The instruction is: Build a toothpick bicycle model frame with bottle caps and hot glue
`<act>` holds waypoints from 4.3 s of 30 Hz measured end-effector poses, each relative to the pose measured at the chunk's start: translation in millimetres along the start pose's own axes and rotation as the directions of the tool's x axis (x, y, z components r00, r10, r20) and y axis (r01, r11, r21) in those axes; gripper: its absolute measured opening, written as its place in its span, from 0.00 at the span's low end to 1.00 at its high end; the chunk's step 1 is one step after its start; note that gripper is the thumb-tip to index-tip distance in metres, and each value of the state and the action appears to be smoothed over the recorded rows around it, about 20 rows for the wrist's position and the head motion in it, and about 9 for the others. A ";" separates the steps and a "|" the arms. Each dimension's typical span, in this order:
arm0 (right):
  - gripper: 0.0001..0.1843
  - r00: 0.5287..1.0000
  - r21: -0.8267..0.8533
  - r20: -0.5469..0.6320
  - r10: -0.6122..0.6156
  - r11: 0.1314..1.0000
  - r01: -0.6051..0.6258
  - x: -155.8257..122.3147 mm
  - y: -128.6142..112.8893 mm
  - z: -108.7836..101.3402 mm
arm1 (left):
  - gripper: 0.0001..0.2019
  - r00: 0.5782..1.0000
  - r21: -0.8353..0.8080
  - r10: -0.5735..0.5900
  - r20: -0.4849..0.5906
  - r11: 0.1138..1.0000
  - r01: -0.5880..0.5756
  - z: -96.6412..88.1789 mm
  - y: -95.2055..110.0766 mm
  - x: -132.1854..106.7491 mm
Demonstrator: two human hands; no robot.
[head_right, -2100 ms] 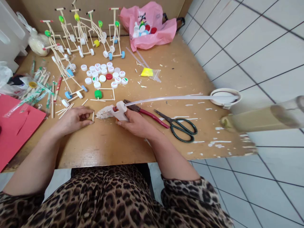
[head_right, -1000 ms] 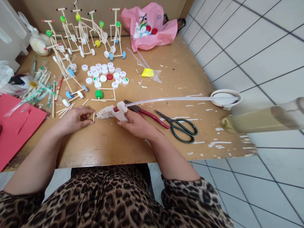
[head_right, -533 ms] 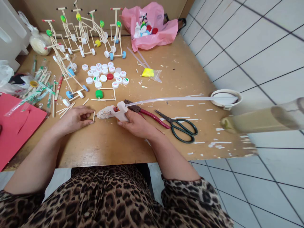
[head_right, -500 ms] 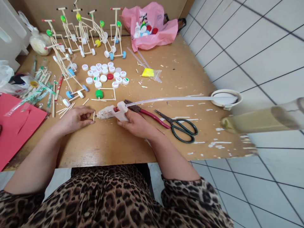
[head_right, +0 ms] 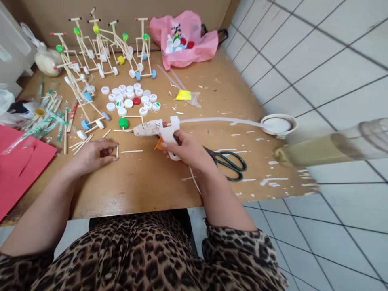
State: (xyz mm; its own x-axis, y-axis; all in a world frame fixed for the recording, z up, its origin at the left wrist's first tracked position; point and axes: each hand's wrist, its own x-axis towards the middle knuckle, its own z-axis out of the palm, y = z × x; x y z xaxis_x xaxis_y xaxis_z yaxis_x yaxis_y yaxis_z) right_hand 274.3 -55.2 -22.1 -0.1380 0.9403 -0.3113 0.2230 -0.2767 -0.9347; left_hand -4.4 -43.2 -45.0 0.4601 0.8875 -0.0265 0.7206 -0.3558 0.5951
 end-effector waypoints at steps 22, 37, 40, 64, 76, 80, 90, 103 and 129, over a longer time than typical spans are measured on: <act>0.20 0.909 -0.530 -0.416 -0.027 0.819 -0.218 32.3 3.1 -68.9 | 0.14 0.999 -0.054 0.042 -0.010 0.998 -0.043 1.2 -3.3 -0.6; 0.13 0.898 -0.880 0.396 -0.192 0.201 0.431 13.3 -23.9 58.2 | 0.14 1.000 -0.013 0.009 -0.013 1.000 -0.009 0.9 -1.0 -0.1; 0.14 0.888 -0.882 0.433 -0.151 0.133 0.453 21.6 -22.4 71.5 | 0.14 1.000 -0.019 -0.001 -0.005 1.000 0.001 0.8 0.6 0.7; 0.14 0.762 -0.792 0.587 -0.275 0.001 0.610 34.1 -8.7 71.0 | 0.14 0.999 -0.008 0.029 -0.023 1.000 -0.029 2.6 -1.1 0.9; 0.14 0.762 -0.792 0.587 -0.275 0.002 0.611 34.9 -8.5 72.1 | 0.14 0.999 0.000 0.034 -0.011 0.999 -0.034 2.2 -1.8 1.0; 0.15 0.759 -0.790 0.591 -0.274 -0.006 0.613 34.1 -9.3 72.1 | 0.14 0.999 -0.002 0.034 -0.017 0.999 -0.034 2.6 -2.1 1.1; 0.14 0.735 -0.771 0.611 -0.293 -0.013 0.636 36.5 -8.1 73.0 | 0.13 0.999 0.014 0.029 -0.012 0.999 -0.029 1.4 0.4 1.6; 0.12 0.795 -0.799 0.536 -0.283 0.134 0.587 36.3 -10.5 67.5 | 0.14 0.999 -0.033 0.024 -0.022 0.999 -0.025 2.1 -0.9 1.5; 0.11 0.864 -0.817 0.438 -0.249 0.289 0.498 28.3 -6.9 50.0 | 0.19 0.999 -0.148 0.032 -0.026 0.988 -0.036 -0.3 -11.0 1.5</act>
State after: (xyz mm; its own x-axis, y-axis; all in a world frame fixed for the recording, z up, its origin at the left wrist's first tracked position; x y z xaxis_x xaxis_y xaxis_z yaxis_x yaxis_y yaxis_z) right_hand 220.6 -36.5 -33.0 -0.5977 0.7941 -0.1108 0.7845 0.5507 -0.2853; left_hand -11.8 -37.9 -51.3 0.4693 0.8829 0.0138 0.6189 -0.3401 0.7080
